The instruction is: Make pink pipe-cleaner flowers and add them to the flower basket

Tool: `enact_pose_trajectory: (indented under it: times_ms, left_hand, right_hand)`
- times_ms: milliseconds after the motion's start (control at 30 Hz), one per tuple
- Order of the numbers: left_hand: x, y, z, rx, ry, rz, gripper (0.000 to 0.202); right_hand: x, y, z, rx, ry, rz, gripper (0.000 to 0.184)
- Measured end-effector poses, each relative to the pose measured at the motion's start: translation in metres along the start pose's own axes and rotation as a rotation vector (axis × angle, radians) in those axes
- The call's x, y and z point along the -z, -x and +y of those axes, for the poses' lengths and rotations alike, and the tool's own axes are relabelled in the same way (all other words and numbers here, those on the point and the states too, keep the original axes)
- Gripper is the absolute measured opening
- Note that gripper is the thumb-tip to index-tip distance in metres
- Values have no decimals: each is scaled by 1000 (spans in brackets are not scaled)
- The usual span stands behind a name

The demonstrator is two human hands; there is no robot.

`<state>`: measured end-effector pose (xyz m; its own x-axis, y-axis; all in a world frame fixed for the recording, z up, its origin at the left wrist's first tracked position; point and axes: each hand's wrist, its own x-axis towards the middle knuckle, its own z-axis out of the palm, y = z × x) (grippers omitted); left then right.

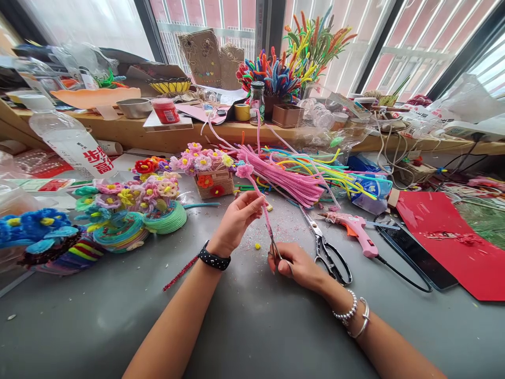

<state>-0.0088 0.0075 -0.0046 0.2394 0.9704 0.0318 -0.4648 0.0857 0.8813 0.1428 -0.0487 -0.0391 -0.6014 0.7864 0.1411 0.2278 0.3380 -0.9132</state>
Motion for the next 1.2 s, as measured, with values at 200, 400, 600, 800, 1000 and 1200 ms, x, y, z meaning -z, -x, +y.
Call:
enact_pose_trajectory:
  times_ms: [200,400,600,800,1000,1200]
  left_hand:
    - [0,0,-4,6,-50,-10,17]
    - [1,-2,-6,3,-41,25,16]
    - [0,-3,-5,-21,-26,100,17]
    - [-3,-1,-6,-8,-66,69,17]
    - [-2,-2,-6,-28,-60,101,17]
    - [-1,-3,-6,-39,-23,131,17]
  right_hand:
    - [0,0,2,-3,3,36,66]
    - [-2,0,4,-99,92,132,63]
    - [-2,-1,4,-123,101,169,61]
    - [-1,0,3,-95,-14,74,65]
    - [-5,-1,2,-151,77,146,61]
    - [-8,-1,1,-160,138,195,60]
